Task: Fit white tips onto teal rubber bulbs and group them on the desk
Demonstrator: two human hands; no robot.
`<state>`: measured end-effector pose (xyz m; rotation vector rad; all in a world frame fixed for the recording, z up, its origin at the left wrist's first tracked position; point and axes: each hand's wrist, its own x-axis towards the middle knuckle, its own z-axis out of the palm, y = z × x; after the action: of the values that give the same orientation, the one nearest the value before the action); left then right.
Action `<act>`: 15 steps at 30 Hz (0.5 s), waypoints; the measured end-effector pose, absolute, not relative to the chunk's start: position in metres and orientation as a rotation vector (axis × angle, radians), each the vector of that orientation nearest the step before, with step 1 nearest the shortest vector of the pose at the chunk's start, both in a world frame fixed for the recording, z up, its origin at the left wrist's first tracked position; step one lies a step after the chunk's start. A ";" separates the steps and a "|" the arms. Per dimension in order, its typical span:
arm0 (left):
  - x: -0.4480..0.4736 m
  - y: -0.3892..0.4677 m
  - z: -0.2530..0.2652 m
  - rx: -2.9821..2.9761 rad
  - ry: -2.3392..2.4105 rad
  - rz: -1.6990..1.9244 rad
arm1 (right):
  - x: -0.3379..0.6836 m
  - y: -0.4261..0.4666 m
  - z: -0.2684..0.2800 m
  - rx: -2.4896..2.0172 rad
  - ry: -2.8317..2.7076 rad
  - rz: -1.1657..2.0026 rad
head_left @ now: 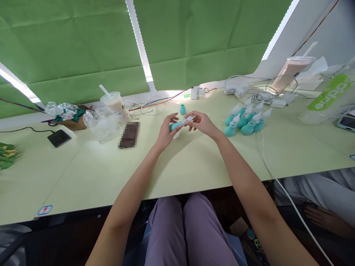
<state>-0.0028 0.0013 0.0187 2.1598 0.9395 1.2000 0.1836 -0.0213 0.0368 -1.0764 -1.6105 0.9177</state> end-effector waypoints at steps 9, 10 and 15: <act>-0.041 0.032 0.012 1.984 1.201 1.381 | 0.229 -0.007 0.029 -1.694 -1.380 -0.016; -0.043 0.034 0.013 1.992 1.216 1.378 | 0.231 -0.007 0.028 -1.755 -1.386 -0.100; -0.048 0.032 0.019 2.089 1.285 1.317 | 0.232 -0.012 0.025 -1.965 -1.441 -0.360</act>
<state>-0.0476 0.0324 0.0192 2.0888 1.2850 1.3174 0.2319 -0.0123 0.0247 -1.9650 -1.4414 -0.3598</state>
